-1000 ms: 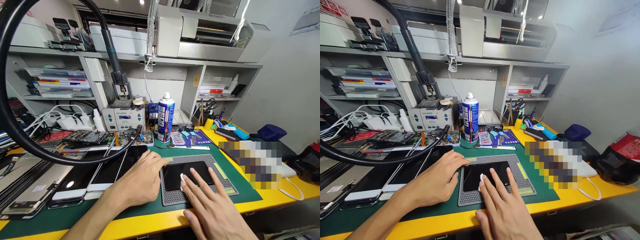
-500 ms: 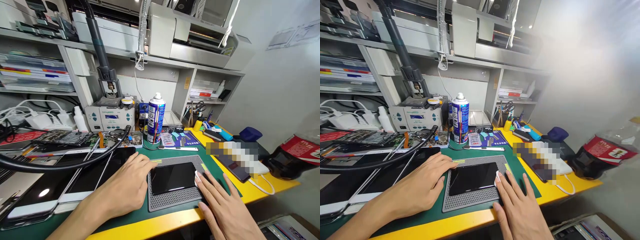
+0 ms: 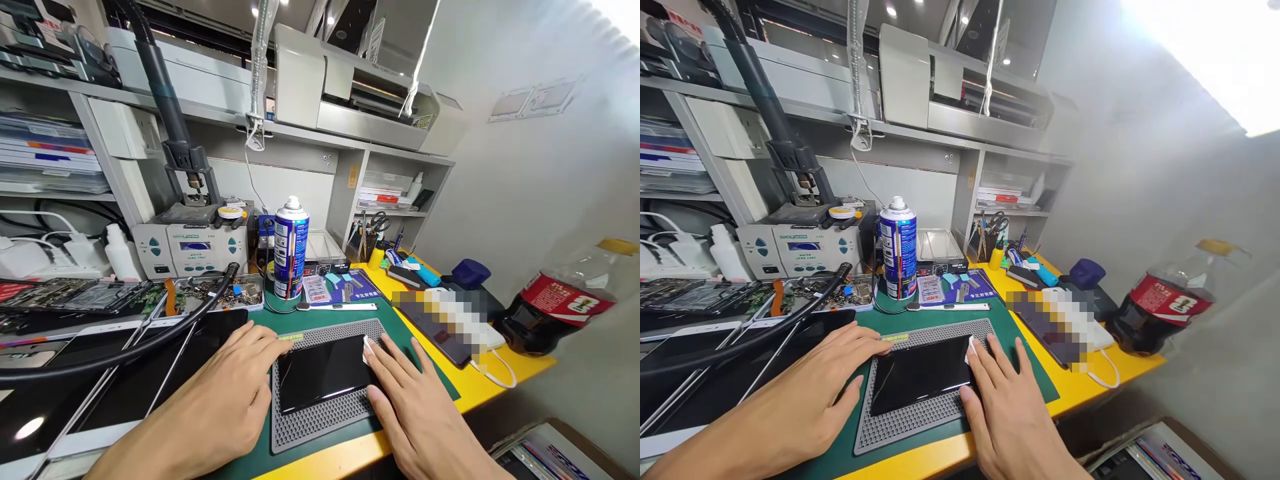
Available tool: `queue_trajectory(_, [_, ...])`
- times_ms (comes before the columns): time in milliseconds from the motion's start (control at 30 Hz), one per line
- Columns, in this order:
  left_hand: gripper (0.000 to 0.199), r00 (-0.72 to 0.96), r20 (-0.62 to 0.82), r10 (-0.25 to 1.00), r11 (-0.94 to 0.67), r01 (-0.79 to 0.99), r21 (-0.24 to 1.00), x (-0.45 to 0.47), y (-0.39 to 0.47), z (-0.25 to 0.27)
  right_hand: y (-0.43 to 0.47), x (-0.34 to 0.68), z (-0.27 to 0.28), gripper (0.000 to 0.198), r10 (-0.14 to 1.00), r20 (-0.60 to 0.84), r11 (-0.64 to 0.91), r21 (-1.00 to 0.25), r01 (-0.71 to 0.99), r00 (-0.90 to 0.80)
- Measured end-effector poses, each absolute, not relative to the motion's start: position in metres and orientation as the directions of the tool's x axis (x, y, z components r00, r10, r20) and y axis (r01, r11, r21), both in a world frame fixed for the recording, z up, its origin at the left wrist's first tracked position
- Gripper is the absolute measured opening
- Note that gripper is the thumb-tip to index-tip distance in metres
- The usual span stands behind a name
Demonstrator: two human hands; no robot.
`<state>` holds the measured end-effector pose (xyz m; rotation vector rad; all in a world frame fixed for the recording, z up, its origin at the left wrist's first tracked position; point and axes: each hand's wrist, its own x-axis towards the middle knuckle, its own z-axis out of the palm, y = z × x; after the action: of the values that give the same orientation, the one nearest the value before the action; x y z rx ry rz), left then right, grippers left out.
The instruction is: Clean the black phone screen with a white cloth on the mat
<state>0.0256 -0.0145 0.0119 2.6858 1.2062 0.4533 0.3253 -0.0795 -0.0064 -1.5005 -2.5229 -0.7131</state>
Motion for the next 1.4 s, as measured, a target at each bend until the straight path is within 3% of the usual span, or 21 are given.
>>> queue_trajectory(167, [0.048,0.594,0.223,0.773,-0.635,0.718,0.284,0.021,-0.013,0.002,-0.066,0.317,0.004,0.048,0.889,0.237,0.363,0.152,0.919,-0.391])
queue_trajectory(467, [0.061,0.589,0.196,0.784,-0.62,0.728,0.294,0.023,-0.012,0.0,-0.062,0.309,0.013,0.051,0.931,0.191,0.32,-0.016,0.947,-0.312])
queue_trajectory(1400, [0.058,0.615,0.142,0.775,-0.615,0.686,0.389,0.027,-0.026,0.035,-0.054,0.23,0.027,0.053,0.773,0.073,0.633,-0.165,0.757,-0.63])
